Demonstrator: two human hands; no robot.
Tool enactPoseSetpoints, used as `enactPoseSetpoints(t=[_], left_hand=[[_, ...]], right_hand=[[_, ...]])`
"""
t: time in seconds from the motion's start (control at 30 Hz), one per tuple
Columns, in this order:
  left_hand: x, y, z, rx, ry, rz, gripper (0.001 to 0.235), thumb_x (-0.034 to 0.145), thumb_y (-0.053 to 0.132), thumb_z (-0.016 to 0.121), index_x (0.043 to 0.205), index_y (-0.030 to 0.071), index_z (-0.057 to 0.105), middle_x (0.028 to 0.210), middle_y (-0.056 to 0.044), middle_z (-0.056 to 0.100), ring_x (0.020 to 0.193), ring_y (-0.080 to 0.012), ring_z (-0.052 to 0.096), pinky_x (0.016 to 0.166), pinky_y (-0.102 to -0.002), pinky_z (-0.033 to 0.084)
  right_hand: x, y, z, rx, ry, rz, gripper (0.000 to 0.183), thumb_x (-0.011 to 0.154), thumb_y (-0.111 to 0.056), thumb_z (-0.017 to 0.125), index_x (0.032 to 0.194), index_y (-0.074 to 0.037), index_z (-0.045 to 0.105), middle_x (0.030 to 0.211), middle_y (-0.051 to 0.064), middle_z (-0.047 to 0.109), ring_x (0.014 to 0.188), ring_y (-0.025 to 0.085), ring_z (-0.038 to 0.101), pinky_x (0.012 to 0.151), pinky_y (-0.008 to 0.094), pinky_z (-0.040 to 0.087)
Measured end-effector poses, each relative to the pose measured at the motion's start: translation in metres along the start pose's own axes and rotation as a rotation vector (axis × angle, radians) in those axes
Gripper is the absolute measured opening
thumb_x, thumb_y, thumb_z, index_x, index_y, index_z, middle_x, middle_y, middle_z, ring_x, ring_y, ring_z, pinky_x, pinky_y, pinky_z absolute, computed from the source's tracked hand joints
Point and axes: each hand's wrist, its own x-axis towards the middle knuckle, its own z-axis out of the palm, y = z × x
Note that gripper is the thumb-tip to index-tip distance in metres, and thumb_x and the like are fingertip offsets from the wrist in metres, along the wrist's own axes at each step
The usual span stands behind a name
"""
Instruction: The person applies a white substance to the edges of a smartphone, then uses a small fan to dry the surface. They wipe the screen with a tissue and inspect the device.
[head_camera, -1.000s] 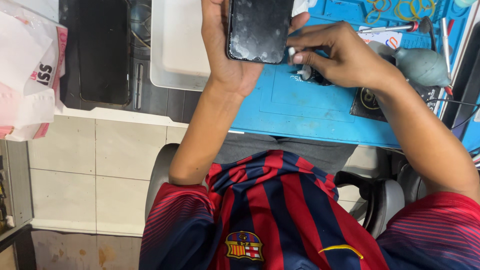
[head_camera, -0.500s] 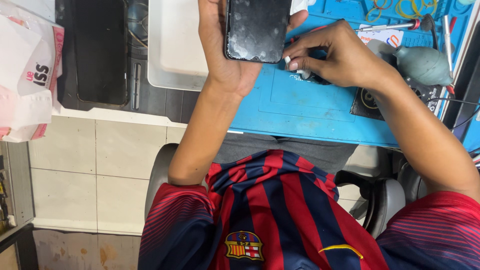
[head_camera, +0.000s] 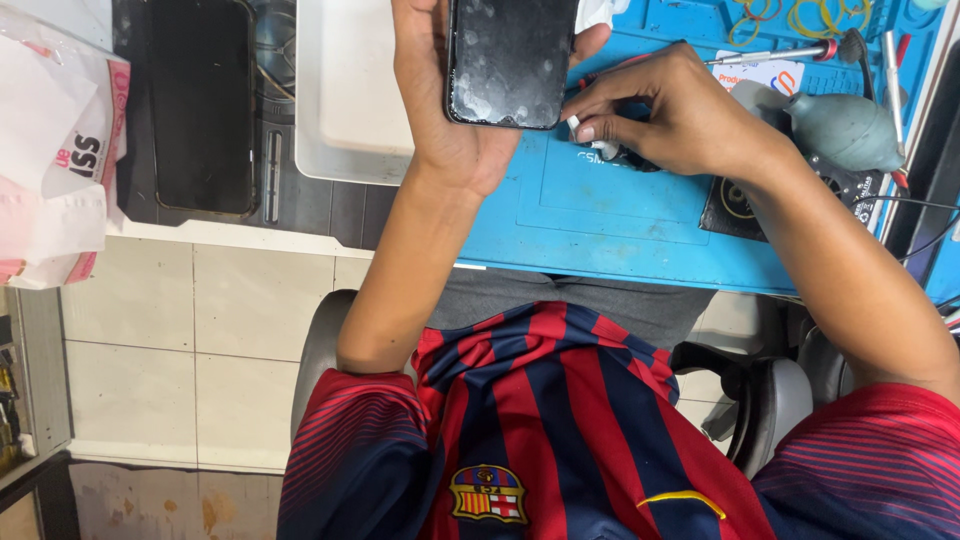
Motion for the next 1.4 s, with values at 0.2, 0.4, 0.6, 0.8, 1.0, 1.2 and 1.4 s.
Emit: enactPoseSetpoints(t=[0.2, 0.4, 0.6, 0.8, 1.0, 1.2, 1.4], left_hand=[[-0.0012, -0.0003, -0.0010, -0.004, -0.014, 0.004, 0.051, 0.117, 0.053, 0.036, 0.121, 0.010, 0.062, 0.114, -0.005, 0.071, 0.109, -0.0197, 0.071, 0.104, -0.058, 0.053], [-0.0013, 0.0002, -0.0016, 0.014, -0.026, 0.005, 0.050, 0.118, 0.052, 0.036, 0.123, 0.010, 0.062, 0.116, -0.005, 0.071, 0.110, -0.0193, 0.070, 0.105, -0.058, 0.053], [-0.0010, 0.0008, -0.0022, 0.020, -0.036, -0.001, 0.049, 0.118, 0.051, 0.035, 0.125, 0.011, 0.063, 0.116, -0.004, 0.071, 0.111, -0.0180, 0.070, 0.105, -0.057, 0.053], [-0.0009, 0.0008, -0.0032, 0.033, -0.020, -0.007, 0.049, 0.118, 0.051, 0.035, 0.126, 0.011, 0.063, 0.117, -0.004, 0.071, 0.112, -0.0182, 0.070, 0.106, -0.058, 0.052], [-0.0007, 0.0001, -0.0038, 0.011, -0.015, -0.003, 0.048, 0.118, 0.050, 0.035, 0.128, 0.012, 0.061, 0.119, -0.004, 0.070, 0.114, -0.0184, 0.069, 0.106, -0.059, 0.054], [-0.0003, -0.0001, -0.0048, 0.005, -0.010, -0.015, 0.047, 0.118, 0.050, 0.036, 0.128, 0.011, 0.061, 0.119, -0.004, 0.070, 0.114, -0.0186, 0.069, 0.105, -0.059, 0.053], [0.0003, 0.0002, -0.0055, 0.010, -0.011, -0.021, 0.045, 0.118, 0.048, 0.037, 0.127, 0.011, 0.062, 0.118, -0.004, 0.070, 0.113, -0.0182, 0.070, 0.106, -0.059, 0.052]], right_hand=[[-0.0024, -0.0041, 0.0021, -0.050, 0.006, -0.062, 0.017, 0.096, -0.008, 0.077, 0.112, -0.003, 0.077, 0.104, 0.012, 0.078, 0.097, 0.023, 0.076, 0.086, 0.033, 0.058], [-0.0034, -0.0050, 0.0036, -0.070, -0.005, -0.088, 0.017, 0.096, -0.006, 0.074, 0.112, -0.004, 0.077, 0.106, 0.013, 0.077, 0.099, 0.026, 0.074, 0.087, 0.034, 0.057], [-0.0033, -0.0045, 0.0034, -0.033, -0.001, -0.029, 0.018, 0.096, -0.007, 0.075, 0.114, -0.004, 0.077, 0.105, 0.012, 0.078, 0.097, 0.023, 0.075, 0.085, 0.033, 0.057], [-0.0031, -0.0042, 0.0032, -0.033, 0.008, -0.030, 0.018, 0.097, -0.009, 0.076, 0.114, -0.005, 0.077, 0.104, 0.012, 0.077, 0.097, 0.022, 0.075, 0.085, 0.033, 0.057], [-0.0028, -0.0030, 0.0027, -0.041, -0.021, -0.020, 0.017, 0.097, -0.010, 0.074, 0.113, -0.006, 0.078, 0.104, 0.011, 0.078, 0.098, 0.023, 0.074, 0.086, 0.034, 0.056], [-0.0025, -0.0055, 0.0023, -0.016, -0.052, -0.012, 0.021, 0.098, -0.005, 0.068, 0.117, -0.007, 0.077, 0.104, 0.012, 0.077, 0.097, 0.024, 0.072, 0.085, 0.035, 0.055], [-0.0037, -0.0060, -0.0004, -0.018, -0.035, -0.025, 0.018, 0.099, -0.006, 0.070, 0.116, -0.007, 0.076, 0.103, 0.012, 0.075, 0.095, 0.023, 0.072, 0.083, 0.035, 0.054]])
